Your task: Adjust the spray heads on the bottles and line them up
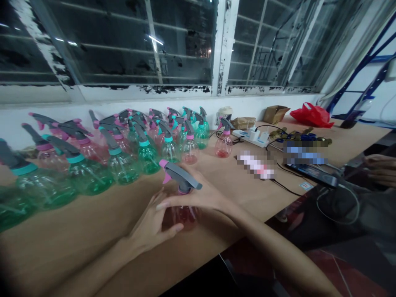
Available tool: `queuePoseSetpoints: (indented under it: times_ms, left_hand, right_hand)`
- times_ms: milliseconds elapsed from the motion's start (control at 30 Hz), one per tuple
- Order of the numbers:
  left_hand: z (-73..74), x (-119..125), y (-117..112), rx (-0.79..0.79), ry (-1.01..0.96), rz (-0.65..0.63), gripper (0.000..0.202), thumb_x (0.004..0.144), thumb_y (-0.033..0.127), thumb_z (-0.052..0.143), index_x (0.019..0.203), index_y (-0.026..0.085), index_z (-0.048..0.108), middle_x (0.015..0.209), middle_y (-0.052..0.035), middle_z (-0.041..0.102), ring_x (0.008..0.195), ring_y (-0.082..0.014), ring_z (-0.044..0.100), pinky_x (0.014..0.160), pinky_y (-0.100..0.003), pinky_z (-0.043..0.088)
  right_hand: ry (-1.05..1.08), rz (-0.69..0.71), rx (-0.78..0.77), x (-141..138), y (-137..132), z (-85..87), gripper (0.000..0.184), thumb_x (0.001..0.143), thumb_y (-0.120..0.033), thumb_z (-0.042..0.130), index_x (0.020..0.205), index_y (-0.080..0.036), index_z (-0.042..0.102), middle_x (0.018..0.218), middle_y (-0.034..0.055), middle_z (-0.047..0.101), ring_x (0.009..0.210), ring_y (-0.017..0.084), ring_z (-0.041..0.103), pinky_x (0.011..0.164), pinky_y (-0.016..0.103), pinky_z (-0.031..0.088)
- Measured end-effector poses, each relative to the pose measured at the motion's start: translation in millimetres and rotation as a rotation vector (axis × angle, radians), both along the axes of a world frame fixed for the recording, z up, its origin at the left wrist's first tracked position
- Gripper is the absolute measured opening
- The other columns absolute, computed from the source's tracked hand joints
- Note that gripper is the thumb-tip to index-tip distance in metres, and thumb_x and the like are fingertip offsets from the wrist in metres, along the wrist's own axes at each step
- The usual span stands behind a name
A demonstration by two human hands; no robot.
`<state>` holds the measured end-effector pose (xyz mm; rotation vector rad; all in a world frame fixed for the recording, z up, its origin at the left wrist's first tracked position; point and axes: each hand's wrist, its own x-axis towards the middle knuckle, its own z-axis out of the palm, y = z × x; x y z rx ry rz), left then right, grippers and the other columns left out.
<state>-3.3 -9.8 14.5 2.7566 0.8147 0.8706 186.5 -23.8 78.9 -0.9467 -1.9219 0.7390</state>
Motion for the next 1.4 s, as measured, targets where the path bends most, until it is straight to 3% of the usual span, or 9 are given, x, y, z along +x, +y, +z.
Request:
queuePoseSetpoints:
  times_ms: [100,267,500,567,733,867,1100,1300,1400]
  left_hand:
    - [0.6,-0.1,-1.1,-0.017,-0.015,-0.012,0.064,0.079,0.052,0.054,0.13,0.018,0.035,0.124,-0.0145,0.055,0.117,-0.0332,0.049,0.098,-0.055,0.037]
    - [-0.1,0.5,-0.3,-0.041,0.016,-0.051,0.07,0.079,0.055,0.053,0.133,0.018,0.031,0.129,-0.0166,0.05,0.12,-0.034,0.046,0.099,-0.055,0.035]
    - [1.7,-1.8,1.9,-0.026,0.079,-0.114,0.066,0.083,0.06,0.044,0.132,0.016,0.037,0.131,-0.016,0.05,0.123,-0.0312,0.044,0.105,-0.056,0.028]
    - [1.5,-1.4,1.2,-0.037,0.116,-0.072,0.059,0.088,0.055,0.041,0.132,0.016,0.039,0.132,-0.0141,0.052,0.123,-0.0285,0.045,0.106,-0.055,0.028]
    - [-8.8,3.0,2.1,0.042,0.18,0.187,0.05,0.09,0.048,0.042,0.127,0.015,0.048,0.136,-0.0156,0.049,0.127,-0.0302,0.042,0.103,-0.054,0.035]
    - [-16.6,4.9,5.0,0.113,0.198,0.213,0.051,0.088,0.047,0.046,0.126,0.014,0.049,0.138,-0.0176,0.046,0.128,-0.0319,0.041,0.102,-0.055,0.035]
    - [-13.5,6.1,5.1,0.108,0.218,0.202,0.05,0.087,0.046,0.048,0.125,0.014,0.05,0.138,-0.0171,0.045,0.128,-0.0318,0.041,0.103,-0.055,0.035]
    - [-14.5,6.2,5.3,0.148,0.235,0.194,0.048,0.086,0.045,0.05,0.123,0.014,0.052,0.136,-0.017,0.048,0.125,-0.0331,0.044,0.1,-0.054,0.039]
    - [-14.9,6.5,5.9,0.148,0.256,0.192,0.047,0.086,0.044,0.052,0.122,0.014,0.052,0.134,-0.0167,0.05,0.124,-0.0334,0.045,0.099,-0.054,0.04]
  right_hand:
    - [0.099,0.005,-0.043,-4.9,-0.6,7.4,0.039,0.068,-0.041,0.074,0.1,-0.024,0.061,0.091,-0.0011,0.062,0.073,0.013,0.056,0.064,0.027,0.049]
    - [0.16,0.015,-0.041,-7.6,-4.0,12.7,0.03,0.073,-0.037,0.07,0.098,-0.022,0.059,0.094,0.001,0.063,0.081,0.015,0.058,0.07,0.029,0.047]
    - [0.198,-0.093,-0.023,8.0,-9.9,-6.0,0.019,0.079,-0.037,0.062,0.089,-0.022,0.058,0.086,0.0006,0.063,0.079,0.015,0.06,0.075,0.031,0.05]
    - [0.173,-0.143,-0.051,20.0,-12.9,-10.4,0.019,0.079,-0.038,0.061,0.089,-0.023,0.058,0.084,0.0006,0.062,0.076,0.016,0.059,0.073,0.031,0.051]
    - [0.1,-0.327,-0.077,47.4,-21.0,-9.3,0.023,0.075,-0.045,0.063,0.078,-0.023,0.058,0.078,0.001,0.06,0.072,0.017,0.058,0.07,0.033,0.052]
    - [0.079,-0.367,-0.075,55.2,-23.7,-9.8,0.022,0.077,-0.045,0.06,0.073,-0.024,0.058,0.069,-0.0007,0.057,0.068,0.017,0.057,0.068,0.033,0.052]
    - [0.156,-0.409,-0.07,53.8,-21.5,-21.9,0.02,0.078,-0.044,0.061,0.08,-0.024,0.061,0.078,0.0009,0.063,0.074,0.018,0.06,0.068,0.032,0.052]
    - [0.149,-0.241,-0.085,42.9,-24.1,-18.5,0.018,0.083,-0.039,0.056,0.091,-0.024,0.062,0.089,0.0016,0.067,0.083,0.019,0.064,0.079,0.033,0.053]
    - [0.121,-0.229,-0.094,38.0,-26.1,-17.3,0.02,0.085,-0.038,0.054,0.098,-0.026,0.063,0.092,0.0015,0.068,0.084,0.019,0.065,0.08,0.032,0.054]
